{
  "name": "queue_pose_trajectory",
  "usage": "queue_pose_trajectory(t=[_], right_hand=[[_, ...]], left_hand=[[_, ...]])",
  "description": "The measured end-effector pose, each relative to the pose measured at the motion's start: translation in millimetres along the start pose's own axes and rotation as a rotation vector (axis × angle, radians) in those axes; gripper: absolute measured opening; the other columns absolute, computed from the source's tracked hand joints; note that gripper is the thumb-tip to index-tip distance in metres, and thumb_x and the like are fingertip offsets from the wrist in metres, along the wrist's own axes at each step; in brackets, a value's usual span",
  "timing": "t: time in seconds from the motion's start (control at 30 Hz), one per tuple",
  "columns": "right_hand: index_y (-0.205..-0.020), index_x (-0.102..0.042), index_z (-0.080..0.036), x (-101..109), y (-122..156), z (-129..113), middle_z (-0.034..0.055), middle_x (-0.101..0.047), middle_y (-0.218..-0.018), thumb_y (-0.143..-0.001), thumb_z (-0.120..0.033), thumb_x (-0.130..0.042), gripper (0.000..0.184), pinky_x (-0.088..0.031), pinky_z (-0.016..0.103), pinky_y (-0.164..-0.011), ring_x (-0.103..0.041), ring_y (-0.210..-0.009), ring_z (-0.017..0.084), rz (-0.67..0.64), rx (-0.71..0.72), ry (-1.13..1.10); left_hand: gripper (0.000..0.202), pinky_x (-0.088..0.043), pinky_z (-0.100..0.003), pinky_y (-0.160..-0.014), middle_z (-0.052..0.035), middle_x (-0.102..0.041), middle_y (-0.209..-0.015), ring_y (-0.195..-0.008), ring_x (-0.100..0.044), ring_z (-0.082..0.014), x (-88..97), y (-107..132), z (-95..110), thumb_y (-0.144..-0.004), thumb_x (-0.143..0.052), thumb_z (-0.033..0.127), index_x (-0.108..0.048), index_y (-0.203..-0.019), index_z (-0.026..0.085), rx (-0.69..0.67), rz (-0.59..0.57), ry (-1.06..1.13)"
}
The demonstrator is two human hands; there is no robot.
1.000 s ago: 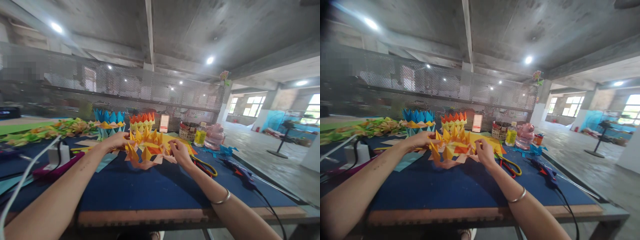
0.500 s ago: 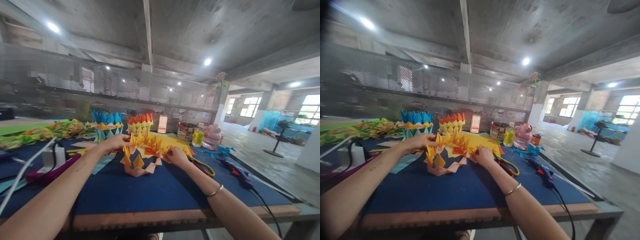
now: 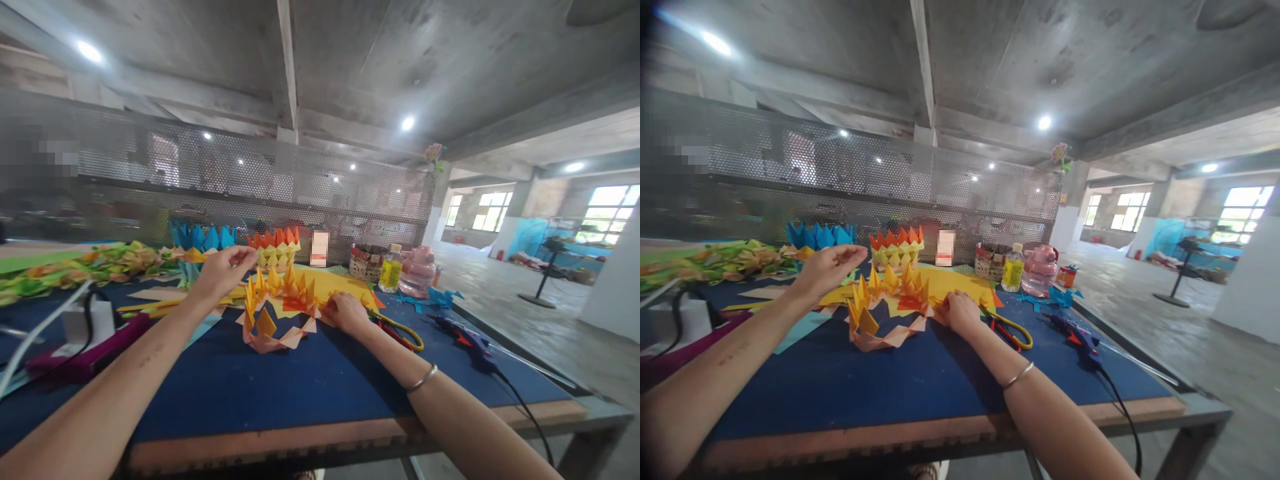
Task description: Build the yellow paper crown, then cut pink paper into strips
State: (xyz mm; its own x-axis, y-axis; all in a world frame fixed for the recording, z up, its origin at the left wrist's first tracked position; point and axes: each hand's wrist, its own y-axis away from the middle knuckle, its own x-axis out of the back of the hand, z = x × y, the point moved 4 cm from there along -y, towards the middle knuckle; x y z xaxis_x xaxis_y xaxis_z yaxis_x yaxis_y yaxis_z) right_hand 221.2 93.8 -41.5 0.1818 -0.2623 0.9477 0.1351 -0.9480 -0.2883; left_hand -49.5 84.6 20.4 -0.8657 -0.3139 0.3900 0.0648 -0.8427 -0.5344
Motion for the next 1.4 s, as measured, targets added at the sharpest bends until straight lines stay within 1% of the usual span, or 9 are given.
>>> queue_pose_trajectory(t=[0.13, 0.33, 0.57, 0.8, 0.9, 1.0, 1.07, 1.17, 1.4], right_hand=[[-0.106, -0.063, -0.016, -4, -5, 0, 0.0068, -0.065, -0.11, -0.093, -0.035, -0.058, 0.024, -0.051, 0.042, -0.088, -0.063, -0.1, 0.02, -0.009, -0.02, -0.026], [-0.105, -0.062, -0.015, 0, -7, 13, 0.0053, -0.064, -0.103, -0.094, -0.035, -0.057, 0.023, -0.052, 0.039, -0.081, -0.063, -0.09, 0.018, 0.119, -0.065, -0.205], [-0.079, -0.05, -0.02, 27, 10, -14, -0.0008, -0.055, -0.075, -0.09, -0.033, -0.054, 0.018, -0.046, 0.031, -0.072, -0.054, -0.073, 0.015, 0.352, 0.126, -0.691], [-0.094, -0.046, -0.023, 34, 36, -56, -0.0033, -0.055, -0.066, -0.08, -0.049, -0.06, 0.032, -0.048, 0.029, -0.064, -0.058, -0.062, 0.014, 0.114, 0.351, -1.237], [-0.098, -0.05, -0.022, 40, 43, -59, -0.0042, -0.054, -0.064, -0.077, -0.049, -0.066, 0.038, -0.047, 0.028, -0.063, -0.056, -0.06, 0.013, 0.055, 0.392, -1.322], [-0.101, -0.051, -0.022, 45, 44, -55, -0.0023, -0.056, -0.068, -0.086, -0.053, -0.053, 0.034, -0.046, 0.028, -0.065, -0.055, -0.063, 0.013, 0.095, 0.398, -1.337], [-0.101, -0.052, -0.022, 47, 42, -50, -0.0007, -0.057, -0.077, -0.09, -0.05, -0.049, 0.031, -0.045, 0.027, -0.067, -0.054, -0.069, 0.013, 0.181, 0.383, -1.309], [-0.095, -0.057, -0.022, 46, 40, -47, 0.0006, -0.058, -0.087, -0.086, -0.043, -0.06, 0.023, -0.043, 0.026, -0.068, -0.053, -0.075, 0.013, 0.28, 0.367, -1.212], [-0.085, -0.06, -0.021, 41, 43, -52, -0.0002, -0.06, -0.08, -0.083, -0.04, -0.064, 0.02, -0.043, 0.026, -0.064, -0.053, -0.069, 0.013, 0.329, 0.37, -1.049]], left_hand=[[0.022, -0.05, -0.038, -0.083, -0.0047, -0.067, -0.096, -0.088, -0.064, -0.0189, -9.4, 17, 24, -0.092, -0.056, 0.035, -0.064, -0.097, 0.015, -0.192, 0.132, -0.093], [0.018, -0.047, -0.03, -0.081, -0.0044, -0.068, -0.09, -0.084, -0.063, -0.0184, -36.8, 38, 40, -0.09, -0.051, 0.03, -0.065, -0.087, 0.02, -0.499, 0.102, -0.151], [0.014, -0.048, -0.033, -0.085, -0.0057, -0.067, -0.092, -0.091, -0.063, -0.019, -29.9, 48, 54, -0.093, -0.05, 0.024, -0.063, -0.091, 0.019, -0.718, 0.195, -0.158], [0.027, -0.048, -0.043, -0.092, -0.0102, -0.065, -0.108, -0.104, -0.058, -0.0253, -39.1, 61, 59, -0.089, -0.059, 0.022, -0.061, -0.116, 0.017, -0.91, 0.127, -0.249], [0.024, -0.049, -0.042, -0.092, -0.0088, -0.068, -0.106, -0.101, -0.06, -0.0241, -39.8, 62, 59, -0.09, -0.054, 0.017, -0.065, -0.111, 0.019, -0.925, 0.102, -0.228], [0.02, -0.051, -0.035, -0.088, -0.0057, -0.071, -0.101, -0.096, -0.063, -0.0196, -39.8, 63, 59, -0.091, -0.053, 0.016, -0.069, -0.103, 0.021, -0.884, 0.092, -0.144], [0.017, -0.052, -0.032, -0.084, -0.0053, -0.071, -0.098, -0.092, -0.065, -0.0177, -40.3, 63, 60, -0.091, -0.055, 0.018, -0.069, -0.099, 0.02, -0.8, 0.1, -0.07], [0.01, -0.054, -0.029, -0.076, -0.0038, -0.07, -0.09, -0.084, -0.066, -0.0163, -43.3, 62, 59, -0.089, -0.06, 0.021, -0.07, -0.09, 0.02, -0.654, 0.078, 0.039], [0.013, -0.055, -0.03, -0.074, -0.0026, -0.072, -0.086, -0.082, -0.067, -0.0176, -53.1, 60, 56, -0.083, -0.063, 0.029, -0.072, -0.083, 0.021, -0.449, -0.097, 0.227]])
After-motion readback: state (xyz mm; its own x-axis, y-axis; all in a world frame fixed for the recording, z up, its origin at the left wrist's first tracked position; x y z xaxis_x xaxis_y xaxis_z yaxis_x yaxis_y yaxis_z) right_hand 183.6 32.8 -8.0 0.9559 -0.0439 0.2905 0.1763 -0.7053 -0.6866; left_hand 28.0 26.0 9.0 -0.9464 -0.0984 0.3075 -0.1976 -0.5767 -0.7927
